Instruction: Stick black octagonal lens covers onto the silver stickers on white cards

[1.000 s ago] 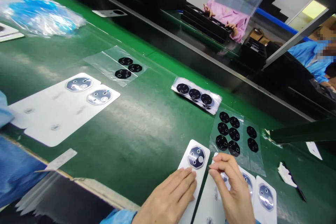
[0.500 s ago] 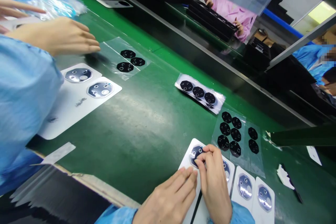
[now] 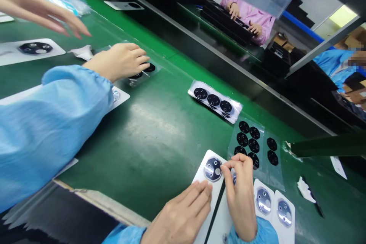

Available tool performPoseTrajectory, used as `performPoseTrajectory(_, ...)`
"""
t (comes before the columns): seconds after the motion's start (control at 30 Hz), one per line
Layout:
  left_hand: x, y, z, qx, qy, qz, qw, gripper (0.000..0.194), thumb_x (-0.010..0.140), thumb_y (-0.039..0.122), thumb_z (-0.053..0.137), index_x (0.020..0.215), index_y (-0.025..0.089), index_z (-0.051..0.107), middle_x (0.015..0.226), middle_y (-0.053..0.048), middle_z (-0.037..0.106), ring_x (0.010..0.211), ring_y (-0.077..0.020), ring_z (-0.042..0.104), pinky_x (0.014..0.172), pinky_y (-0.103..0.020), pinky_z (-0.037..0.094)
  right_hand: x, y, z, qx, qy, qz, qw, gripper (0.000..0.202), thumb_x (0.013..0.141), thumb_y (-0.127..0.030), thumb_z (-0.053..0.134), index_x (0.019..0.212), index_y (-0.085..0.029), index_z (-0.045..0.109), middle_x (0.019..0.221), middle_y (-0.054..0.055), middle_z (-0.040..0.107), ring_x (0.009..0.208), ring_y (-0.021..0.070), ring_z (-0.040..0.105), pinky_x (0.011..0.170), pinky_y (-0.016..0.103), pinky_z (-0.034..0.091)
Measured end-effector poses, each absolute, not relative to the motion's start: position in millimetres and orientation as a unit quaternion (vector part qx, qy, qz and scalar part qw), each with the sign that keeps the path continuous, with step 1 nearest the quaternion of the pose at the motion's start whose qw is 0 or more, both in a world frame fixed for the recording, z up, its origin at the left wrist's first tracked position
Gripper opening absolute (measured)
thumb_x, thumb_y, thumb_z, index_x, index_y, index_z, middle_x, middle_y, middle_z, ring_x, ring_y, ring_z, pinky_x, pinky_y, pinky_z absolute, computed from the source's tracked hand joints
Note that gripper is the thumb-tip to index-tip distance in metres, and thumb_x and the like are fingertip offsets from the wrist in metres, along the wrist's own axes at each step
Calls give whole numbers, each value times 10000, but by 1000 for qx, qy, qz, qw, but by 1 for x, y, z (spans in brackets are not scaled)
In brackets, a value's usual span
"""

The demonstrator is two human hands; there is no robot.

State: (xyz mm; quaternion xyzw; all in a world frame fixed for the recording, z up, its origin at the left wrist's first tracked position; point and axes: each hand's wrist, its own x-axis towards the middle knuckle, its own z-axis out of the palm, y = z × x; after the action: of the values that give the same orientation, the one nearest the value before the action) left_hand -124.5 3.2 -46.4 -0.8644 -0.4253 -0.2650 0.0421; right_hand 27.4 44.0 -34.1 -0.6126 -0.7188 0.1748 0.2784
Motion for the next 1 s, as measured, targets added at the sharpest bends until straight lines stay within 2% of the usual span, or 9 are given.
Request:
performPoseTrajectory(0.13, -125, 6, -43, -860, -423, -282, 43, 439, 915, 93, 236, 950, 154, 670, 987, 21, 726, 969, -87, 662, 861, -185, 514, 30, 45, -32, -596, -738, 194, 251, 173, 915, -201, 420, 756, -212, 487, 981, 49, 429, 954, 208, 483, 786, 340, 427)
performPoseTrajectory(0.3, -130, 7, -42, -885, -394, -248, -15, 394, 900, 55, 282, 1053, 131, 637, 1110, 12, 685, 1054, -109, 616, 900, -196, 469, 25, 51, -28, -608, -724, 182, 270, 138, 928, -210, 410, 816, -213, 491, 991, 59, 413, 979, 222, 451, 820, 387, 408)
performPoseTrajectory(0.43, -132, 8, -40, -879, -394, -262, -52, 411, 902, 77, 270, 1060, 146, 643, 1090, 26, 690, 1046, -117, 617, 879, -199, 474, 15, 57, -33, -582, -754, 175, 248, 176, 904, -143, 417, 760, -209, 494, 965, 54, 431, 880, 211, 454, 775, 384, 412)
performPoseTrajectory(0.63, -131, 8, -39, -877, -401, -259, -48, 404, 906, 65, 270, 1029, 125, 651, 1101, 15, 686, 1056, -114, 610, 887, -191, 464, 19, 68, -32, -603, -729, 189, 262, 135, 921, -199, 427, 800, -206, 487, 957, 48, 398, 953, 220, 437, 837, 406, 392)
performPoseTrajectory(0.8, -129, 7, -38, -875, -404, -266, -30, 395, 921, 94, 273, 1007, 129, 657, 1057, 16, 706, 1048, -112, 617, 874, -203, 479, 18, 65, -30, -571, -769, 166, 233, 154, 901, -130, 435, 776, -195, 495, 962, 52, 415, 909, 213, 441, 803, 388, 399)
performPoseTrajectory(1.0, -128, 5, -40, -884, -411, -220, -9, 476, 926, 94, 214, 1016, 152, 678, 1087, 70, 682, 1052, -79, 598, 890, -187, 424, 12, 66, -32, -584, -754, 150, 259, 168, 900, -139, 440, 772, -200, 530, 940, 52, 433, 881, 209, 446, 785, 389, 420)
